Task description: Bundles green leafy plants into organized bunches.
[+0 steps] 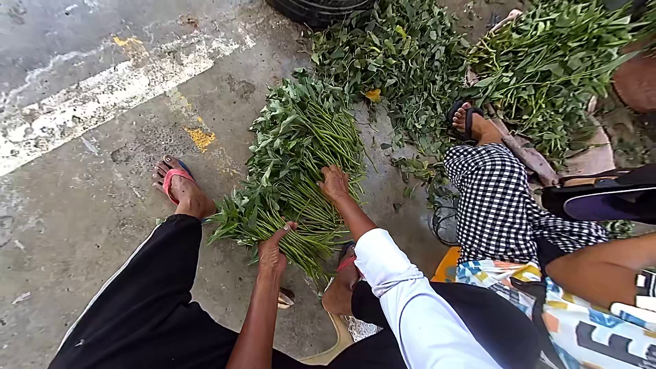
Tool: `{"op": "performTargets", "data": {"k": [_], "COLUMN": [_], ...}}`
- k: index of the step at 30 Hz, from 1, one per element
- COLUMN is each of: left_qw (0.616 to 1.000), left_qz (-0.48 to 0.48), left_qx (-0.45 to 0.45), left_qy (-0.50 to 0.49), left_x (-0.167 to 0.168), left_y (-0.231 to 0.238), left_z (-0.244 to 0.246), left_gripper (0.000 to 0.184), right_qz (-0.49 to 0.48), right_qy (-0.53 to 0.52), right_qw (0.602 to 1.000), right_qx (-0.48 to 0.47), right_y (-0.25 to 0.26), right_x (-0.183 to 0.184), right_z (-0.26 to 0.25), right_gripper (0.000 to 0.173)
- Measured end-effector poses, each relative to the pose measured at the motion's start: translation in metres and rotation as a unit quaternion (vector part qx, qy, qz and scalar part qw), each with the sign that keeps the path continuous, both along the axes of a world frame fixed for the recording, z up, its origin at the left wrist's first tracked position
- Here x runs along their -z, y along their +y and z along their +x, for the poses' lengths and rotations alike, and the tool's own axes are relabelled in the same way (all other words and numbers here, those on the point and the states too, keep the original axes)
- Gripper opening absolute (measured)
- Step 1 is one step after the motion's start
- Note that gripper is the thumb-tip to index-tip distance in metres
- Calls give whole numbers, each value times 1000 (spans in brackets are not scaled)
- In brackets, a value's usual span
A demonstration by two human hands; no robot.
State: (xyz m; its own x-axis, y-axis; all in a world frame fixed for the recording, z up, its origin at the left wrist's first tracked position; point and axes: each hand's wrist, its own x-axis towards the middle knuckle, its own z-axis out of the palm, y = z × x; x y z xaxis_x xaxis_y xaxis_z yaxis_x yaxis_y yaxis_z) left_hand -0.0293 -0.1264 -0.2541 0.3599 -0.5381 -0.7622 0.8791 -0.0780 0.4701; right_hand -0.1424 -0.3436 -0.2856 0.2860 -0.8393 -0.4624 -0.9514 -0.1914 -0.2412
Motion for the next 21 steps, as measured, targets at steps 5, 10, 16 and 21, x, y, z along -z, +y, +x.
{"op": "performTargets", "data": {"k": [5,10,16,21], "left_qw": [1000,1000,998,996], "left_qz": [-3,8,44,44], "left_qx": [-5,-6,-17,23], "left_qy": [2,5,-29,-74], "left_x": [-2,-6,-3,-10], "left_y": [-2,-3,-2,0], "left_z": [-1,0,5,5], "left_gripper": [33,30,35,43], "right_qz": [75,107,91,1], "right_qy": [-98,-256,-289,-250], "right_qw": [992,959,949,968], "right_qx": [9,54,92,7], "right_y": [13,59,97,145], "right_x": [-25,-58,-66,-67], "right_z": [-17,-25,-18,2], "right_gripper": [40,34,33,32]}}
